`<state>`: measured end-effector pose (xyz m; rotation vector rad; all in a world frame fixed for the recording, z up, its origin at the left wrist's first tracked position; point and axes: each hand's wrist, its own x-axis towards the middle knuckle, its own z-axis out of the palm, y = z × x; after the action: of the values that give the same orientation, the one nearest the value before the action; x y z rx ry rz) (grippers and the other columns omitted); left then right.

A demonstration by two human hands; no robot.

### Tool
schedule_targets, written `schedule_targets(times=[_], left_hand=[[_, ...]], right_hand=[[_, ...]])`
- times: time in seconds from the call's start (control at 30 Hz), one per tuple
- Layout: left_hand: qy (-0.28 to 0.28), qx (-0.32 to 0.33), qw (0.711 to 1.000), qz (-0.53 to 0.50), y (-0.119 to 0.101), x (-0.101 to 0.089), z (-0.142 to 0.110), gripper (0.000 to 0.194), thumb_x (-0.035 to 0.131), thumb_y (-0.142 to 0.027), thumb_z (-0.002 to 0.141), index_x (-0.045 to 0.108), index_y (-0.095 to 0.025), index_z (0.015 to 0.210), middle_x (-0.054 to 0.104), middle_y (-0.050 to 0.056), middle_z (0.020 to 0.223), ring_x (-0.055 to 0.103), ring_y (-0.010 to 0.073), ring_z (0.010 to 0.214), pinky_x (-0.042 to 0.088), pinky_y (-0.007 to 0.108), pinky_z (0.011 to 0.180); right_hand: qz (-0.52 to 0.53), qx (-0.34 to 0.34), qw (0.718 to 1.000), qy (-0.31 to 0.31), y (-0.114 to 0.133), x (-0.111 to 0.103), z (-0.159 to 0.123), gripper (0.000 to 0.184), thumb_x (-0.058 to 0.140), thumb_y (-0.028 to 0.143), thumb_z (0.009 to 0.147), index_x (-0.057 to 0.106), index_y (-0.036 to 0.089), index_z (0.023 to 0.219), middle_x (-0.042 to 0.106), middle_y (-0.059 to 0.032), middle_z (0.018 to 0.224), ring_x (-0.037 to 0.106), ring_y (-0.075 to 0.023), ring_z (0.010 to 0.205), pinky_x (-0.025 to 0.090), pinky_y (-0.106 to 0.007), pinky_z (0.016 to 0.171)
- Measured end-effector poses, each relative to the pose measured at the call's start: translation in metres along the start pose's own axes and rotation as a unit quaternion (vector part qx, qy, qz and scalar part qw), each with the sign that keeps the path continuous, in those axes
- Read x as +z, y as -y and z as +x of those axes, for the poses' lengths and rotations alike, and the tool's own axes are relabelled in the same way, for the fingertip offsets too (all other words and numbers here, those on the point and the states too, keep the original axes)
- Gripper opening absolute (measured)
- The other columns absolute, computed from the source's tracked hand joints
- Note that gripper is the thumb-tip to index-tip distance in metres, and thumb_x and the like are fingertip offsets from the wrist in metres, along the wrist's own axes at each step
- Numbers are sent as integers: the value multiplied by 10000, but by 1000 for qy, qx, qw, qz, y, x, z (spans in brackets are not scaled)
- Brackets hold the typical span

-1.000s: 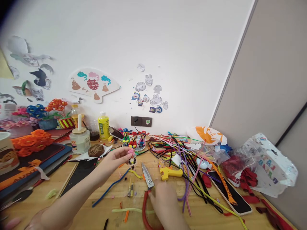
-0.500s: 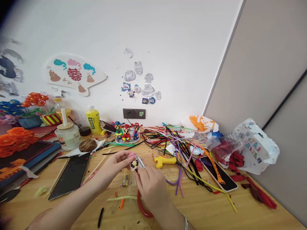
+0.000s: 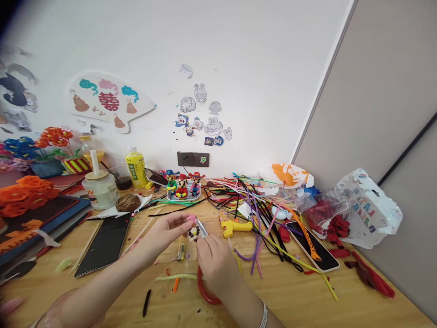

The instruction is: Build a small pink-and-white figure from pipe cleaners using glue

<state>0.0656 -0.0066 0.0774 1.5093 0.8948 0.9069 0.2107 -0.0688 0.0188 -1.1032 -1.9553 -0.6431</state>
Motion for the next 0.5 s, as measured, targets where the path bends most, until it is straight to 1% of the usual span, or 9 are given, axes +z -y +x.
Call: schedule_targets(times=[0.07, 0.13, 0.2, 0.23, 0.37, 0.43, 0.5], left_hand=[[0, 4, 1000, 1, 0, -1, 1, 356, 665, -435, 603, 638, -141, 802, 668, 34, 761, 584, 168, 717, 444, 274, 664], [-6, 7, 1000, -6, 0, -3, 1, 360, 664, -424, 614, 636, -138, 833, 670, 37, 775, 584, 166, 721, 444, 272, 667], [-15, 8, 1000, -13, -1, -6, 3, 361, 659, -405, 634, 634, -140, 878, 674, 42, 821, 586, 165, 753, 443, 272, 696], [-19, 7, 1000, -15, -1, -8, 4, 363, 660, -398, 636, 634, -141, 892, 676, 44, 846, 587, 167, 773, 441, 274, 718], [-29, -1, 999, -13, 1, -19, 6, 391, 669, -396, 624, 638, -142, 920, 683, 54, 876, 595, 181, 820, 433, 290, 769], [-38, -11, 999, -3, 5, -28, 6, 407, 670, -405, 618, 638, -139, 925, 684, 62, 868, 599, 187, 814, 439, 288, 742], [-45, -33, 998, 9, 13, -38, 5, 428, 676, -421, 603, 642, -131, 915, 682, 74, 865, 602, 186, 782, 444, 272, 676]], right_hand=[[34, 23, 999, 13, -1, -1, 1, 203, 375, 129, 883, 573, 132, 834, 600, -57, 666, 545, -164, 630, 455, -282, 571], [77, 60, 995, 25, -2, -3, 3, 196, 410, 243, 888, 572, 138, 854, 607, -52, 678, 550, -164, 636, 459, -275, 566], [107, 95, 989, 37, -3, -4, 5, 250, 434, 352, 871, 571, 144, 884, 623, -57, 721, 567, -168, 672, 467, -276, 586], [112, 110, 987, 40, -4, -5, 5, 269, 431, 374, 868, 572, 146, 889, 628, -59, 735, 573, -169, 682, 468, -277, 596], [106, 141, 983, 47, -7, -4, 6, 241, 400, 307, 884, 588, 162, 840, 629, -47, 713, 579, -162, 664, 453, -270, 594], [103, 146, 982, 55, -8, -2, 5, 223, 406, 276, 877, 593, 164, 832, 630, -46, 714, 578, -162, 668, 443, -267, 601], [98, 153, 980, 80, -8, 1, 5, 214, 405, 243, 871, 597, 162, 821, 630, -48, 720, 577, -162, 676, 433, -266, 615]])
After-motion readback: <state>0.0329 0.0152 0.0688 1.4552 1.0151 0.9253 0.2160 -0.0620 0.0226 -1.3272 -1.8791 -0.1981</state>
